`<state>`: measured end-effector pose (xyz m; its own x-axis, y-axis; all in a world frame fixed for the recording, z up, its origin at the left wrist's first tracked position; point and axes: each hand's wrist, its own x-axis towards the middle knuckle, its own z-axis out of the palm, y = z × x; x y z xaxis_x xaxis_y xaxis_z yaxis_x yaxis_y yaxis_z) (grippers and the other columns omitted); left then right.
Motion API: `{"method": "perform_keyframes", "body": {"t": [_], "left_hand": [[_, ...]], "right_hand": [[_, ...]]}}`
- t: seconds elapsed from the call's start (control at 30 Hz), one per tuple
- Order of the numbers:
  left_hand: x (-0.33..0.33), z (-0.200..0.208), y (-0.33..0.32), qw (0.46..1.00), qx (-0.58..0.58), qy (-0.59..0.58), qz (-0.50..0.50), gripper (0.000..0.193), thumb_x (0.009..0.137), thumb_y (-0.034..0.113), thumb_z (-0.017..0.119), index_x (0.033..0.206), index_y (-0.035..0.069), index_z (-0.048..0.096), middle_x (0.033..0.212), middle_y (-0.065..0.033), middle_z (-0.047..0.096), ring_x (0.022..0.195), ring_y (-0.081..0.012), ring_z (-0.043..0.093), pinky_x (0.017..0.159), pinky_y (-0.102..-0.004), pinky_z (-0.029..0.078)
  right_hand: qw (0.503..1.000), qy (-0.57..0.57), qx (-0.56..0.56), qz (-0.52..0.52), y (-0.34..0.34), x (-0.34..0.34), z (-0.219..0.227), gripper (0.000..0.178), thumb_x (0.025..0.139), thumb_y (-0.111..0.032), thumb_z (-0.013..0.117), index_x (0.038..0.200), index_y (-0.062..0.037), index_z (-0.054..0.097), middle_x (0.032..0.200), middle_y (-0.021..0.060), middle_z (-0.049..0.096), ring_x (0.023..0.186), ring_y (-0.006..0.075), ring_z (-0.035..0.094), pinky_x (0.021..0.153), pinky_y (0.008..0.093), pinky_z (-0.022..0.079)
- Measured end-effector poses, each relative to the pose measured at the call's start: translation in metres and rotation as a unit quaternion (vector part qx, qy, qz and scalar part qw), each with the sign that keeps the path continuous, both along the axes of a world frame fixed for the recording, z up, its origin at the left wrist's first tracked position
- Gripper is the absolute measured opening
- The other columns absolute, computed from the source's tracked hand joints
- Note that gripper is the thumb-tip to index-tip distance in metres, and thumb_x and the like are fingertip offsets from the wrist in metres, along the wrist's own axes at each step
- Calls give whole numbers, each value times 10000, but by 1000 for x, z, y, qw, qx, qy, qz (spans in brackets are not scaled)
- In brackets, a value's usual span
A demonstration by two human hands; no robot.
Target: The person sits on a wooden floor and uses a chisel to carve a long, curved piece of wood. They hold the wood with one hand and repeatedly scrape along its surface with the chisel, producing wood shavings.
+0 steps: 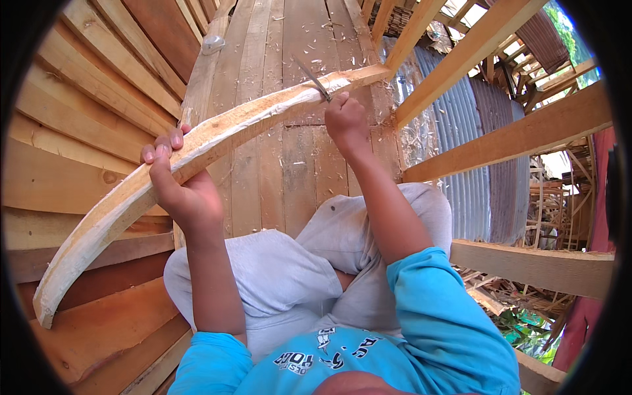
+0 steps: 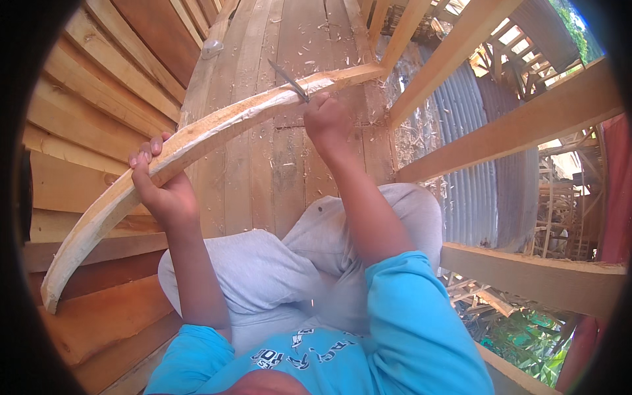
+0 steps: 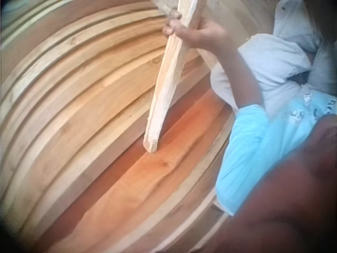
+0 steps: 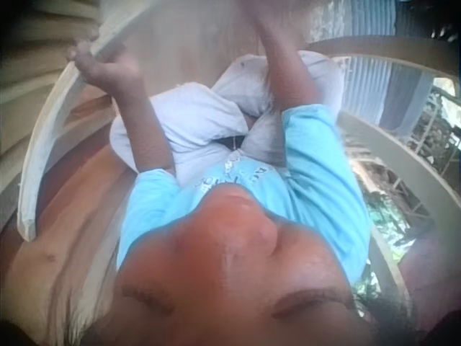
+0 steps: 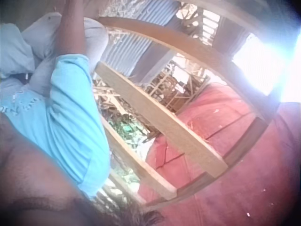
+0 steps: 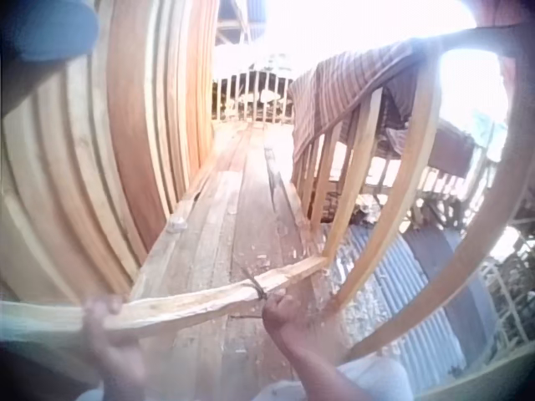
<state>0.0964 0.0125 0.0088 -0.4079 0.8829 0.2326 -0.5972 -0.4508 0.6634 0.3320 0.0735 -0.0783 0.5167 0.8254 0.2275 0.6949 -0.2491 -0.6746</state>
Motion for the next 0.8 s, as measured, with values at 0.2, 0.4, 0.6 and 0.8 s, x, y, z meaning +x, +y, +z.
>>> {"method": "perform_keyframes", "body": {"t": [0.2,0.4,0.6,0.8], "left_hand": [[-5,-5,-4,1000,-7,-11,11,192,870,122,583,932,163,407,863,2,420,946,-136,477,1140,-441,359],[-3,-2,-4,1000,-7,2,5,205,873,130,587,938,168,397,859,7,418,942,-130,475,1148,-446,348],[2,-2,-6,1000,-9,-12,-11,217,867,123,597,935,172,396,855,10,422,943,-131,475,1149,-443,344],[-7,0,-4,1000,-2,4,-3,231,866,125,601,933,174,385,847,12,419,937,-130,476,1148,-439,341]], "right_hand": [[994,-54,-16,92,-21,-28,13,620,1008,-302,307,647,57,660,699,308,636,711,492,646,713,567,514],[999,13,37,-32,-3,-19,-20,608,1004,-285,322,624,52,656,615,281,615,613,454,646,617,544,527],[993,-105,44,-8,5,21,-26,630,1003,-307,307,623,59,653,638,290,628,632,475,648,648,561,531],[997,-61,24,45,-16,-28,-13,627,1001,-310,314,631,63,656,657,309,627,655,503,643,638,558,533]]}}
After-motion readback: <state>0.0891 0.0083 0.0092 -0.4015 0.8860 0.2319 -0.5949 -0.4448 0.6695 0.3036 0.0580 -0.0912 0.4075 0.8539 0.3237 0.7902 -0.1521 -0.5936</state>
